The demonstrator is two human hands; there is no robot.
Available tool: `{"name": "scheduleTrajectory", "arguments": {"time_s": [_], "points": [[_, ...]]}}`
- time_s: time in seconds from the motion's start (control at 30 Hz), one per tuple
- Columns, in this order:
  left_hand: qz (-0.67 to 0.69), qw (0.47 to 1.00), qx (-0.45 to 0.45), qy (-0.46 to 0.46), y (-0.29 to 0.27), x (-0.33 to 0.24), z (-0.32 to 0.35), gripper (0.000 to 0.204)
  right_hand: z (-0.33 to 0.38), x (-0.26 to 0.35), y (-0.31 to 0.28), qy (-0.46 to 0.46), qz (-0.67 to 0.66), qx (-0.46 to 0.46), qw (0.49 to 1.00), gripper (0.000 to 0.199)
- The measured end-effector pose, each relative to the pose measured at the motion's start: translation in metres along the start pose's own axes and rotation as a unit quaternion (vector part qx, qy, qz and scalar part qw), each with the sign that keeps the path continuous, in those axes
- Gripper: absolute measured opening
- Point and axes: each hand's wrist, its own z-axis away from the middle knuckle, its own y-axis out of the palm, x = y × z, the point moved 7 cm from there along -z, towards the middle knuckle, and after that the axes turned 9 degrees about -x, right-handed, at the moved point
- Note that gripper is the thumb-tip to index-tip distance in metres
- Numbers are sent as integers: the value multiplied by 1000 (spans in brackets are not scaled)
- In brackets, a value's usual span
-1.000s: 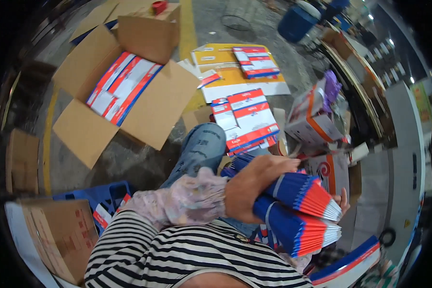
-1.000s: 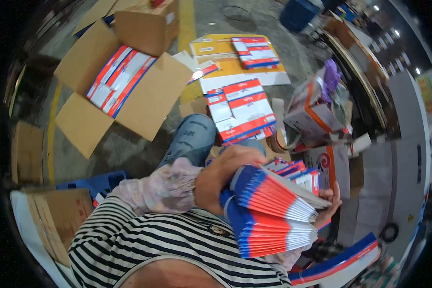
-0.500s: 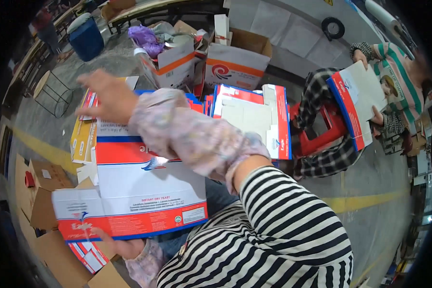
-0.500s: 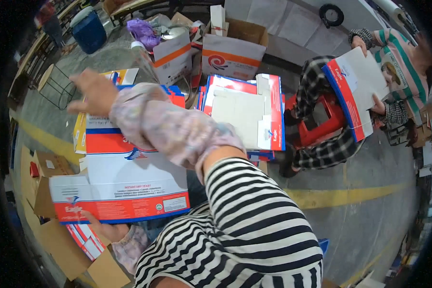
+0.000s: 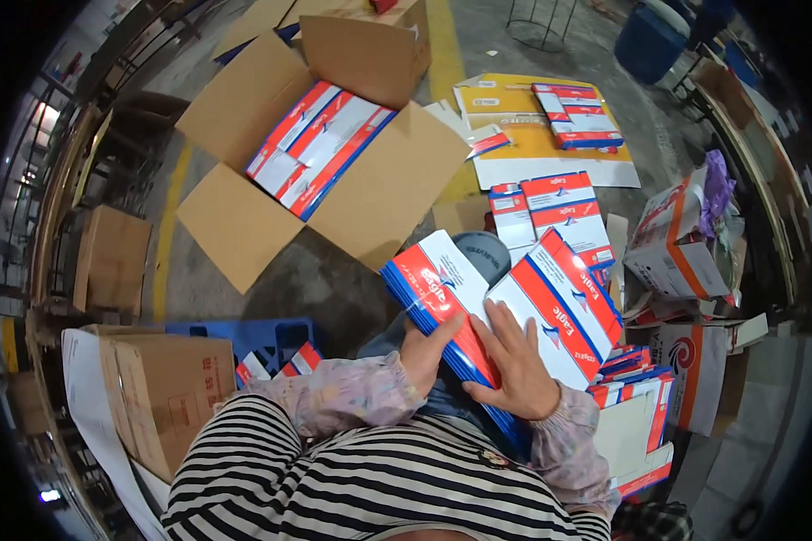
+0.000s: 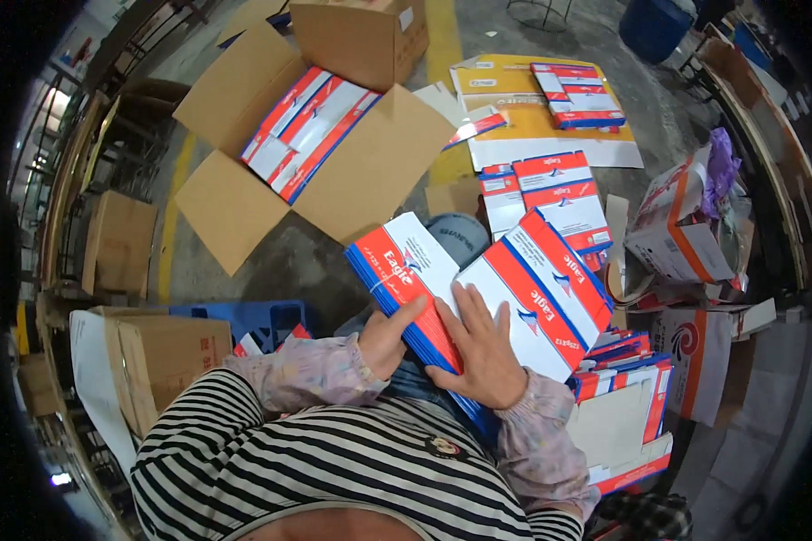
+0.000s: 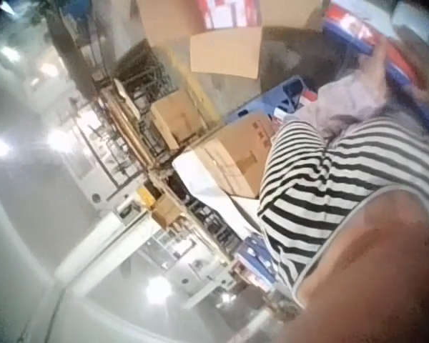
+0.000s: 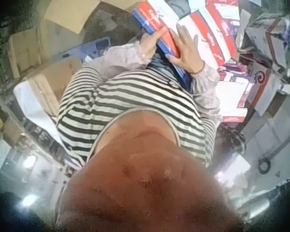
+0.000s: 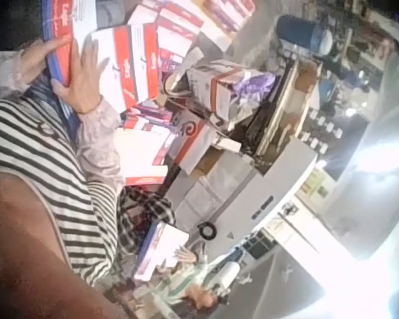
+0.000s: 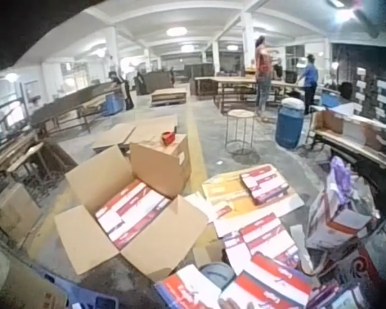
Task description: Sorting and stacking flat paper boxes or folders in an industrial environment.
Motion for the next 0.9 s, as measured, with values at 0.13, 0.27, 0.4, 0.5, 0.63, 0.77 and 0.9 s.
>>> {"name": "scheduleTrajectory", "arguments": {"time_s": [0.13,0.27,0.4,0.5,0.63,0.77,0.9], "points": [[-44,977,125,-169,-5,-23,22,39,4,-6,-3,-10,13,-4,1000,89],[-183,959,20,215,-45,-71,4,67,4,-7,-2,-14,33,-35,999,89],[-470,718,54,510,-10,-127,31,44,-1,-8,-9,-23,44,-42,998,85],[-476,710,79,513,-11,-117,30,24,-14,-6,-22,-63,-4,-46,997,72],[-461,732,42,500,-10,-107,33,18,-55,-23,-31,9,-37,-30,999,50],[-420,765,15,487,-7,-94,26,18,-74,-37,-17,-91,49,-262,959,48],[-404,757,18,514,1,-96,27,17,-72,-41,-11,-61,-23,-251,966,43]]}}
